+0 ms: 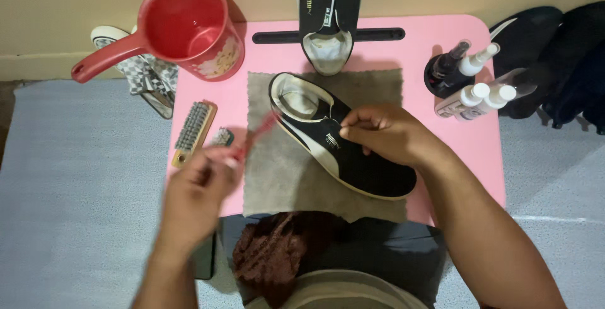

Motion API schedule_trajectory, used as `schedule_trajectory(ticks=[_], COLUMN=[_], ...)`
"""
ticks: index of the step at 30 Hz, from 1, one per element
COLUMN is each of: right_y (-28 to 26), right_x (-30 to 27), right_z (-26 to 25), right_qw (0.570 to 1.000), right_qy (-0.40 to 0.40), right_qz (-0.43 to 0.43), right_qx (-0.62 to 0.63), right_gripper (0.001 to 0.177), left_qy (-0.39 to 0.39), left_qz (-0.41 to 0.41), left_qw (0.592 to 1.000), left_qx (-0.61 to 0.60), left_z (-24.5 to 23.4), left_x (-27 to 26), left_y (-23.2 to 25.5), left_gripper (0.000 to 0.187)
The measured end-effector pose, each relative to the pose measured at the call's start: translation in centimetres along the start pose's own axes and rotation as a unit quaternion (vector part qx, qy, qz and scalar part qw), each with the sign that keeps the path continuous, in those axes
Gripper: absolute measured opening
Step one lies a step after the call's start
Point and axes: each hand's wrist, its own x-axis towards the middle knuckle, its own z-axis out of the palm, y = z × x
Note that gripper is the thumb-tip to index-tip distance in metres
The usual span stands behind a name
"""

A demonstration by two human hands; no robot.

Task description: The person cleans a shoe using a small brush dipped in water and wipes it with a cloth.

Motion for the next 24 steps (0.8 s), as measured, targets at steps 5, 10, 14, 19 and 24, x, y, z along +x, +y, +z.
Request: schedule_trajectory(ticks=[5,10,14,19,24], right_y=[0.6,0.0,1.0,0.1,0.9], right_x=[0.4,0.0,0.5,0.1,0.6], right_z=[0.0,-0.2,-0.1,-0.3,0.2], right_qw=[1.0,1.0,0.999,1.0,1.0], right_qy=[-0.005,-0.009,-0.021,-0.018,-0.022], right_qz=[-0.014,-0.008,-0.012,-0.019,-0.017], right_qx=[0.014,-0.001,0.023,-0.009,0.011], right_gripper=[0.013,0.014,0.013,0.014,0.015], left_qy=[-0.037,-0.004,-0.039,-0.027,-0.016], left_qz=[0.031,0.087,0.117,0.13,0.158], left_qw=[0.998,0.994,0.988,0.989,0.983], left_qx=[0.031,0.06,0.092,0.059,0.087], left_z=[4.6,6.4,6.6,7.0,5.6], left_x=[-1.7,-1.9,-1.8,-1.9,-0.6], left_y=[-0.7,-2.3,-3.1,-4.6,-4.4], left_gripper=[0.02,0.013,0.014,0.011,0.011])
